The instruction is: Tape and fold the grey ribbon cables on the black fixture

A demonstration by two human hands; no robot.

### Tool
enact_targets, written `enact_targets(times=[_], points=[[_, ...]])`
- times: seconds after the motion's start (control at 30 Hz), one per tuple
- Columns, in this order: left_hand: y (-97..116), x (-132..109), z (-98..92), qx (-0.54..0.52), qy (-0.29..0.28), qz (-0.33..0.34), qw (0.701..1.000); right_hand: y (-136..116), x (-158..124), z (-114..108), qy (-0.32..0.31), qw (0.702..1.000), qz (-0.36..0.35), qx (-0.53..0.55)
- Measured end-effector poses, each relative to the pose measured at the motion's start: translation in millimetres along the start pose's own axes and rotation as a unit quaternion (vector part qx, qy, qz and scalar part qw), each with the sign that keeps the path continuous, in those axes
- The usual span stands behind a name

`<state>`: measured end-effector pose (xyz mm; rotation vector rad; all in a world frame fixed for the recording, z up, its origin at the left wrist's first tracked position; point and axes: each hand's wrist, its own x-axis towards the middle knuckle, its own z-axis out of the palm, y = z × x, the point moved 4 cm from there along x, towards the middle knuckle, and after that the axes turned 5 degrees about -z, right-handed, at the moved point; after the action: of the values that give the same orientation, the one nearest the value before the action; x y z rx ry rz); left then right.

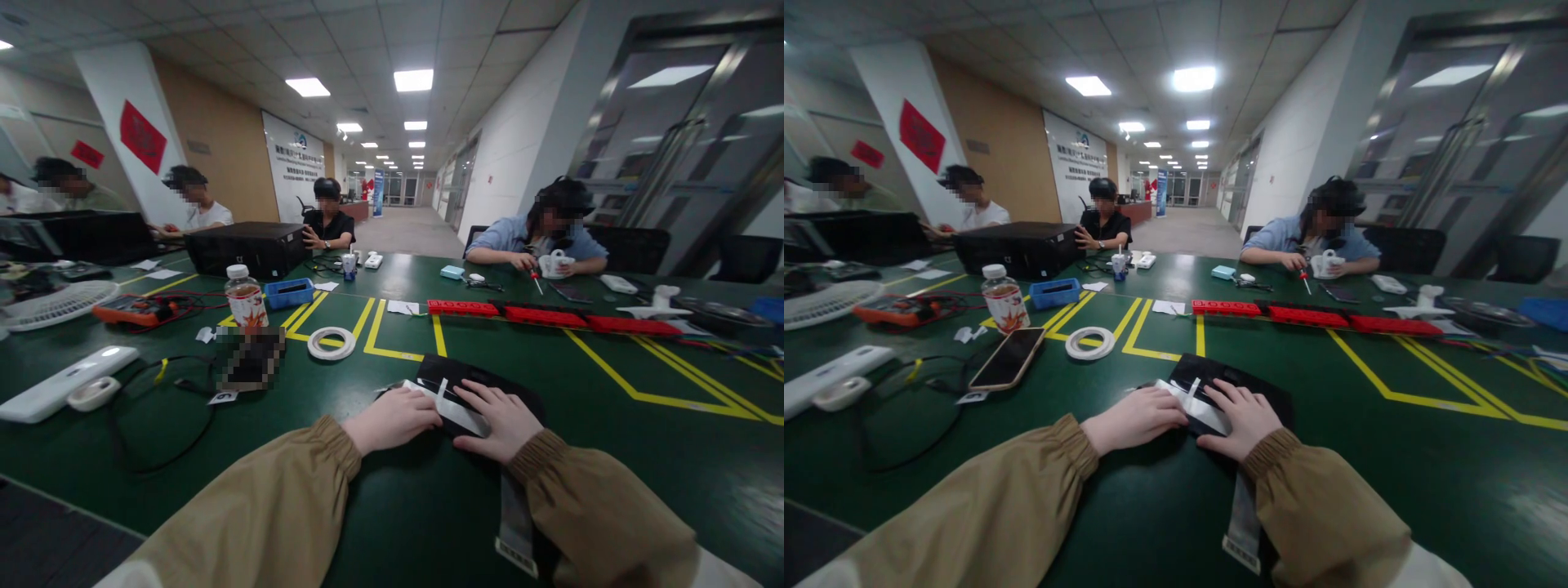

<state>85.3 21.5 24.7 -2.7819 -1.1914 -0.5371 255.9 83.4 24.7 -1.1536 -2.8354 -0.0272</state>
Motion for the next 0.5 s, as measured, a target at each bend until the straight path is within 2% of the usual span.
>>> enact_targets(times=[0.13,0.23,0.4,0.5], points=[[-3,-3,0.3,0.010,0.001,-0.017,1.000,15,3,2,0.002,0.999,0.031,-0.013],[-4,-5,0.9,-0.003,-0.003,-0.033,0.999,40,5,5,0.017,0.997,0.071,-0.025],[-3,-7,0.7,-0.027,-0.010,-0.045,0.999,117,-5,12,0.045,0.975,0.217,-0.008],[-4,-8,0.6,-0.036,-0.008,-0.045,0.998,163,-27,5,0.141,0.950,0.279,-0.012]])
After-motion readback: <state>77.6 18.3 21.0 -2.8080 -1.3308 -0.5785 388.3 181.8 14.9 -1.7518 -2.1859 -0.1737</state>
